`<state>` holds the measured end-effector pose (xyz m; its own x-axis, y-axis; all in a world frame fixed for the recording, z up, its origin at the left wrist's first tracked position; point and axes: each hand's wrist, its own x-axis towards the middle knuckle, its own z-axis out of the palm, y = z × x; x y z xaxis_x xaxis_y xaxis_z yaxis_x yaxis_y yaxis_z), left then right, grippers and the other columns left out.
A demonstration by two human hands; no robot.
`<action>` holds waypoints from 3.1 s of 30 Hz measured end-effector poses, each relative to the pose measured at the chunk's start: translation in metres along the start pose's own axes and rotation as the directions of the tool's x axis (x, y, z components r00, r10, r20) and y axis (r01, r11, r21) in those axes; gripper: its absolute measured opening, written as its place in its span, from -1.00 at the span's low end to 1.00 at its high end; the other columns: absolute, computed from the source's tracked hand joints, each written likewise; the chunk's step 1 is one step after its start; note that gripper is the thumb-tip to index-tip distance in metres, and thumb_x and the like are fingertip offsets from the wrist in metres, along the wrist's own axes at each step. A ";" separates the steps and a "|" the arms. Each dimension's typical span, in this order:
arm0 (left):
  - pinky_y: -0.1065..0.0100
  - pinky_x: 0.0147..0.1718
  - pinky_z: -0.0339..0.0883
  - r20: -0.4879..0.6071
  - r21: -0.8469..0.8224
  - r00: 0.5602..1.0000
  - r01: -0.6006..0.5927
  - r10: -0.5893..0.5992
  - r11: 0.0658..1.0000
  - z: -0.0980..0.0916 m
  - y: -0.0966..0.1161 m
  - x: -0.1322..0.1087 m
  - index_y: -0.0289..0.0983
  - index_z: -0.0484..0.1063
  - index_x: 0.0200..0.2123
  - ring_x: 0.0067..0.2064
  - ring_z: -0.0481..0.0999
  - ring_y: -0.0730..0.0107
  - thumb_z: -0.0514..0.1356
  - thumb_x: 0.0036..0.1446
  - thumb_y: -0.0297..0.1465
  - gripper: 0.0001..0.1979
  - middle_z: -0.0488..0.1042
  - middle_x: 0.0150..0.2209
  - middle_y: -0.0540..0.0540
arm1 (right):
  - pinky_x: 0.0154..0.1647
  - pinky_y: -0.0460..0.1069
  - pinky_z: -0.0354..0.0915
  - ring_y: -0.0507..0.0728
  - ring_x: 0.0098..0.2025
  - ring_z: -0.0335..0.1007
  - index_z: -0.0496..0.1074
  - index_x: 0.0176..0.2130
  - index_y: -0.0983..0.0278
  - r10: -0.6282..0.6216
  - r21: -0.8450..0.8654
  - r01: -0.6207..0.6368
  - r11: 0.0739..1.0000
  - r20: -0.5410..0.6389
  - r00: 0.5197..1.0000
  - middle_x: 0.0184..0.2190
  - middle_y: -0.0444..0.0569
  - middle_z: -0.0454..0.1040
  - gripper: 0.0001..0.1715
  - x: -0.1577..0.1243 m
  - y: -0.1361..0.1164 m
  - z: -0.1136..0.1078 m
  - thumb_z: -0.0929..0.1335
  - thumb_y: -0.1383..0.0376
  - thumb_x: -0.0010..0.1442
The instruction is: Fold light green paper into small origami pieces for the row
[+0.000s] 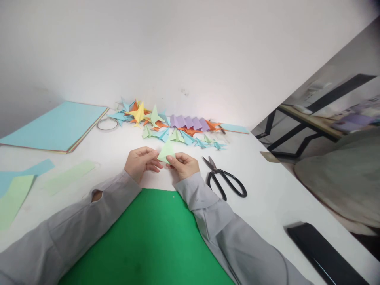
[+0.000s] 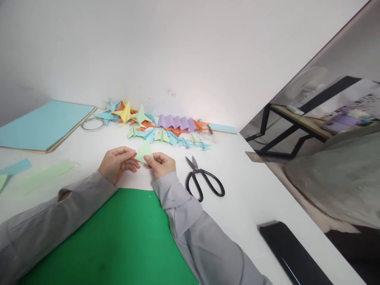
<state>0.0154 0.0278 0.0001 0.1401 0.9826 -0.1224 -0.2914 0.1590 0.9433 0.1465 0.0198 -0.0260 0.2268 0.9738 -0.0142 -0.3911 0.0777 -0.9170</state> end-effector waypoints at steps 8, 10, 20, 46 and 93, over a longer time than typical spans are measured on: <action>0.45 -0.68 0.33 -0.009 0.034 0.997 -0.080 0.080 0.996 0.000 -0.004 0.000 -0.38 0.36 -0.52 -0.63 0.46 0.40 0.35 -0.31 -0.38 -0.73 0.42 -0.71 -0.02 | -0.54 -0.12 0.37 -0.06 -0.65 0.33 0.46 -0.61 0.31 0.010 0.012 -0.010 1.000 0.016 1.000 -0.68 -0.19 0.47 -0.72 0.000 -0.001 0.000 0.53 0.24 -0.39; 0.45 -0.67 0.33 -0.008 0.039 0.997 -0.081 0.082 0.996 0.000 -0.004 0.001 -0.38 0.36 -0.52 -0.63 0.46 0.40 0.35 -0.31 -0.37 -0.73 0.43 -0.71 -0.02 | -0.55 -0.14 0.35 -0.07 -0.65 0.34 0.47 -0.61 0.31 0.022 0.010 -0.022 1.000 0.028 0.999 -0.68 -0.19 0.47 -0.72 0.001 0.000 -0.001 0.53 0.24 -0.39; 0.45 -0.66 0.33 0.135 0.159 0.990 -0.067 0.045 0.985 -0.002 -0.003 0.000 -0.36 0.38 -0.49 -0.61 0.43 0.44 0.37 -0.31 -0.33 -0.70 0.44 -0.65 0.00 | -0.57 -0.13 0.35 -0.05 -0.66 0.34 0.48 -0.61 0.30 0.038 0.021 -0.040 0.999 0.062 0.997 -0.70 -0.19 0.46 -0.75 0.002 0.000 -0.003 0.53 0.25 -0.38; 0.52 -0.82 0.15 0.294 0.363 0.953 -0.044 -0.070 0.931 -0.008 0.005 -0.001 -0.34 0.39 -0.71 -0.76 0.31 0.51 0.28 -0.18 -0.22 -0.69 0.35 -0.77 -0.02 | -0.71 -0.15 0.14 -0.07 -0.74 0.17 0.34 -0.66 0.30 -0.036 -0.324 0.099 0.941 0.195 0.980 -0.78 -0.19 0.32 -0.65 -0.009 -0.008 0.004 0.44 0.09 -0.19; 0.46 -0.74 0.26 0.236 0.317 0.972 -0.090 0.014 0.944 -0.005 0.002 -0.001 -0.36 0.42 -0.67 -0.73 0.34 0.48 0.23 -0.10 -0.24 -0.70 0.35 -0.78 -0.04 | -0.73 -0.14 0.03 -0.10 -0.78 0.08 0.22 -0.73 0.28 0.029 -0.229 -0.023 0.973 0.026 0.999 -0.84 -0.21 0.28 -0.56 -0.003 -0.013 0.003 0.50 0.12 -0.36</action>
<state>0.0098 0.0276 0.0004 0.3557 0.9340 -0.0330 0.0119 0.0308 0.9995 0.1484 0.0160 -0.0128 0.1921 0.9809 -0.0307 -0.1818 0.0049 -0.9833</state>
